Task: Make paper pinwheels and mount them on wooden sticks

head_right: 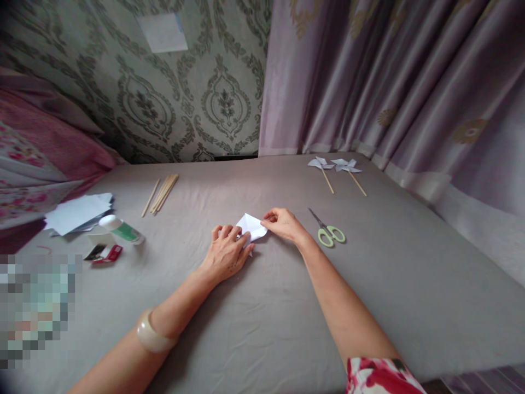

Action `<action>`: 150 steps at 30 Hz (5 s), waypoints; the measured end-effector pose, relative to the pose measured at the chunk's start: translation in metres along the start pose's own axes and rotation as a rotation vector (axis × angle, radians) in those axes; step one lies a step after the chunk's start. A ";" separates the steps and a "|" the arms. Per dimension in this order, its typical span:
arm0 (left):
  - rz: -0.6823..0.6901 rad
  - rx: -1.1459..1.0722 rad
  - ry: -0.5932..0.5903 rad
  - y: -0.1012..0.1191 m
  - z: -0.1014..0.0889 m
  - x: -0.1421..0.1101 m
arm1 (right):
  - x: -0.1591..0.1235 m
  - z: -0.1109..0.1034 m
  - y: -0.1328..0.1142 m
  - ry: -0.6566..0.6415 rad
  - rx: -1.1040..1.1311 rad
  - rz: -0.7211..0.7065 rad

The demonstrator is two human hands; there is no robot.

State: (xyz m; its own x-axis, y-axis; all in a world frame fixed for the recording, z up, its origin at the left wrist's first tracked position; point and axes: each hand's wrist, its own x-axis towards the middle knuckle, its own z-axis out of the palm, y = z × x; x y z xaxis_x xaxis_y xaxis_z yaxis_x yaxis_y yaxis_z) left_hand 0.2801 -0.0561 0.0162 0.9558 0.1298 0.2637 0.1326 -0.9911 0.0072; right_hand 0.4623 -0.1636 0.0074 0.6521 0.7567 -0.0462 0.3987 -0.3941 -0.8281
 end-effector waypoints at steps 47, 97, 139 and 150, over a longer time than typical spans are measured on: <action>-0.026 -0.017 0.004 -0.002 0.003 0.000 | -0.016 0.000 -0.025 -0.180 -0.296 -0.345; -0.086 -0.138 -0.009 -0.008 0.002 0.001 | -0.026 0.008 -0.034 -0.184 -0.371 -0.257; -0.101 -0.173 0.044 -0.009 0.006 -0.001 | -0.021 0.015 -0.034 -0.240 -0.394 -0.230; -0.101 -0.170 0.053 -0.010 0.006 -0.001 | -0.028 0.016 -0.044 -0.243 -0.542 -0.229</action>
State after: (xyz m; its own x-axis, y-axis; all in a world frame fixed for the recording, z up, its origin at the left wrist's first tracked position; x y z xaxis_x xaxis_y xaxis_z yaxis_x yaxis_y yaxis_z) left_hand 0.2795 -0.0466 0.0097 0.9242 0.2315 0.3038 0.1767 -0.9643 0.1974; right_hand 0.4165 -0.1590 0.0366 0.3722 0.9247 -0.0798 0.8219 -0.3683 -0.4346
